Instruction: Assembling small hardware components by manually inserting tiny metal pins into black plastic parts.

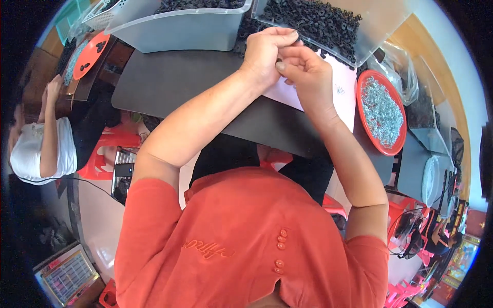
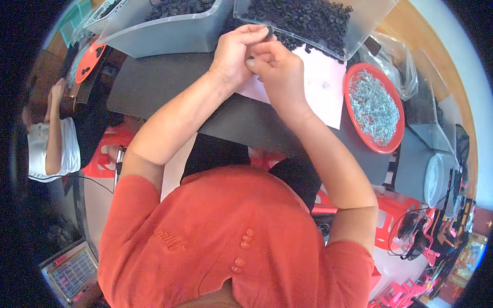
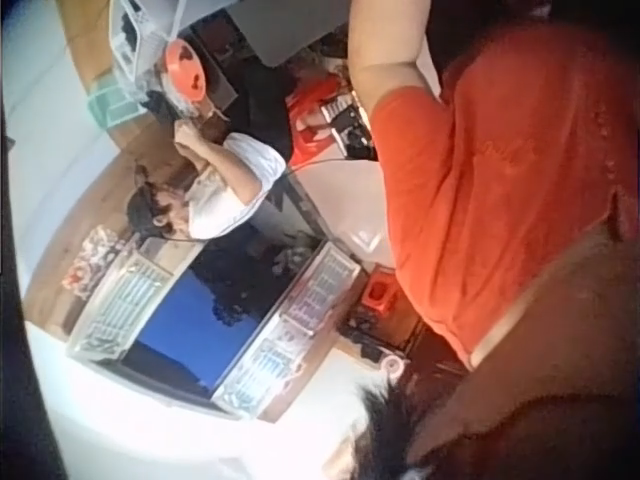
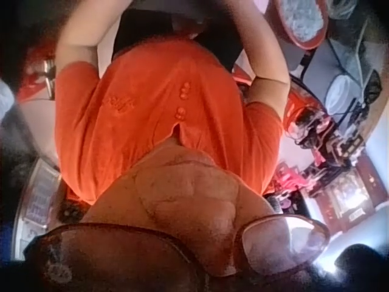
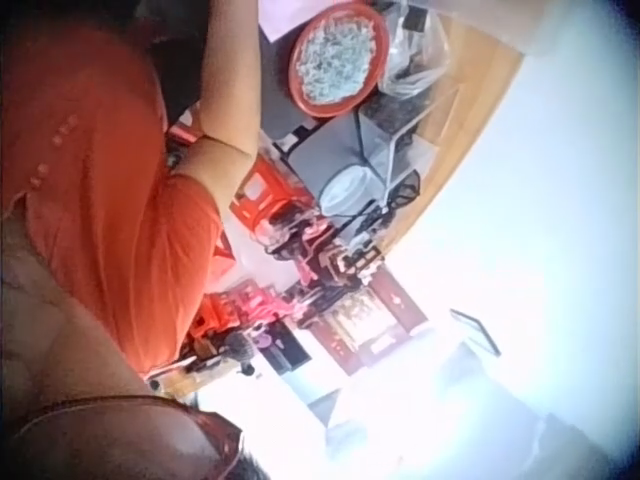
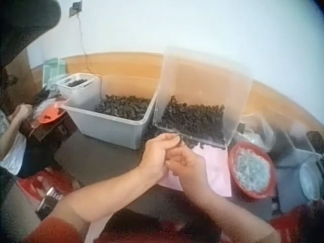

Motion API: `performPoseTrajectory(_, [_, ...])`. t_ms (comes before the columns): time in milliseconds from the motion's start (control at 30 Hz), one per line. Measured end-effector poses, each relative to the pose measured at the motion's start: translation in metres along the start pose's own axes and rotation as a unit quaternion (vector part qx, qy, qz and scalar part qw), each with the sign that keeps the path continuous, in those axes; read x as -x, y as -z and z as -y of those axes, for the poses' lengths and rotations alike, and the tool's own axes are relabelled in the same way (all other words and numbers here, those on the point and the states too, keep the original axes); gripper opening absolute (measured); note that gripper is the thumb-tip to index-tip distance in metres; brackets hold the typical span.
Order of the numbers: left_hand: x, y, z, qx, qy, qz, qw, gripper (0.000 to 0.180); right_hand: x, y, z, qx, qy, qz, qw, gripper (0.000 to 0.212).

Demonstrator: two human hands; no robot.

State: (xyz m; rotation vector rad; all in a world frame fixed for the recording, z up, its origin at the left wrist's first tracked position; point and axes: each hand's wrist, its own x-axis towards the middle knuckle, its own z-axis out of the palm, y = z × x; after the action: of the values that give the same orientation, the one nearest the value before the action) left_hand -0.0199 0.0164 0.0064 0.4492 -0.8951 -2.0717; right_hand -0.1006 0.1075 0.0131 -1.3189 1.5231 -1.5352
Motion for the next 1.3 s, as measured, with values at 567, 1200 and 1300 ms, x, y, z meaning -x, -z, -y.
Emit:
performPoseTrajectory(567, [-0.001, -0.002, 0.011, -0.021, 0.038, -0.011, 0.999, 0.021, 0.009, 0.013, -0.012, 0.062, -0.024, 0.024, 0.998, 0.015])
performPoseTrajectory(1200, [0.009, -0.019, 0.012, -0.282, -0.040, 0.036, 0.958, 0.010, -0.018, 0.071, -0.007, -0.091, -0.019, -0.041, 0.995, 0.016])
performPoseTrajectory(1300, [0.011, -0.019, 0.012, -0.288, -0.042, 0.043, 0.956, 0.010, -0.017, 0.072, -0.008, -0.093, -0.014, -0.035, 0.995, 0.016])
